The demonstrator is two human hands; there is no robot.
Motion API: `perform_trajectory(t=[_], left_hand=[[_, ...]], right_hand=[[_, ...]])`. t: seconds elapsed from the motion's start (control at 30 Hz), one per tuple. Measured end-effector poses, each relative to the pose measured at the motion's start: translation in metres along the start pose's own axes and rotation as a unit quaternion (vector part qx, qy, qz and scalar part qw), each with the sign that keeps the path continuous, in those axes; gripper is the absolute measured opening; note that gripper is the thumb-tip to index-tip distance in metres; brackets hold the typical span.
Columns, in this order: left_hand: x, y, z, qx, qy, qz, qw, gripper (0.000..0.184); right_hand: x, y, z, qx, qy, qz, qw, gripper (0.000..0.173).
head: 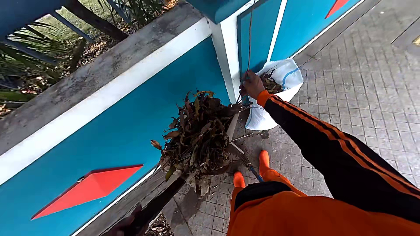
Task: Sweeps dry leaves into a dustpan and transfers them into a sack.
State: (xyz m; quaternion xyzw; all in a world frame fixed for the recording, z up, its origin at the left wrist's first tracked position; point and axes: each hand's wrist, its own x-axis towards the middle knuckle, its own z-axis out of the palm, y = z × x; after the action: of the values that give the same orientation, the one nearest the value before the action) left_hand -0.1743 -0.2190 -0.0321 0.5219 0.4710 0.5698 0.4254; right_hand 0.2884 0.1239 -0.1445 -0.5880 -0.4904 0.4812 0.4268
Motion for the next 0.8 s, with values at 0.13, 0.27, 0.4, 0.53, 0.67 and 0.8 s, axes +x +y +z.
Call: perform_trajectory(t=[0.13,0.27,0.4,0.53,0.67,0.8], left_hand=[[0.014,-0.006,0.017,0.001,-0.016,0.004,1.000,0.019],[0.029,-0.011,0.029,-0.021,-0.037,-0.010,0.999,0.019],[0.041,-0.018,0.034,-0.007,-0.058,-0.005,0.998,0.021],[0.050,-0.025,0.037,0.002,-0.069,0.000,0.998,0.021],[0.055,-0.027,0.040,-0.002,-0.071,-0.002,0.997,0.022],[0.054,-0.026,0.037,0.003,-0.059,-0.005,0.998,0.022]], right_hand=[[-0.003,0.014,-0.022,-0.094,0.008,-0.008,0.995,0.024],[-0.006,0.027,-0.042,-0.208,-0.006,-0.108,0.972,0.023],[-0.002,0.046,-0.054,-0.380,-0.073,-0.190,0.902,0.032],[-0.021,0.021,-0.041,-0.594,-0.199,-0.113,0.771,0.030],[-0.018,0.015,-0.037,-0.667,-0.280,-0.085,0.685,0.040],[-0.012,0.013,-0.045,-0.679,-0.410,-0.138,0.594,0.043]])
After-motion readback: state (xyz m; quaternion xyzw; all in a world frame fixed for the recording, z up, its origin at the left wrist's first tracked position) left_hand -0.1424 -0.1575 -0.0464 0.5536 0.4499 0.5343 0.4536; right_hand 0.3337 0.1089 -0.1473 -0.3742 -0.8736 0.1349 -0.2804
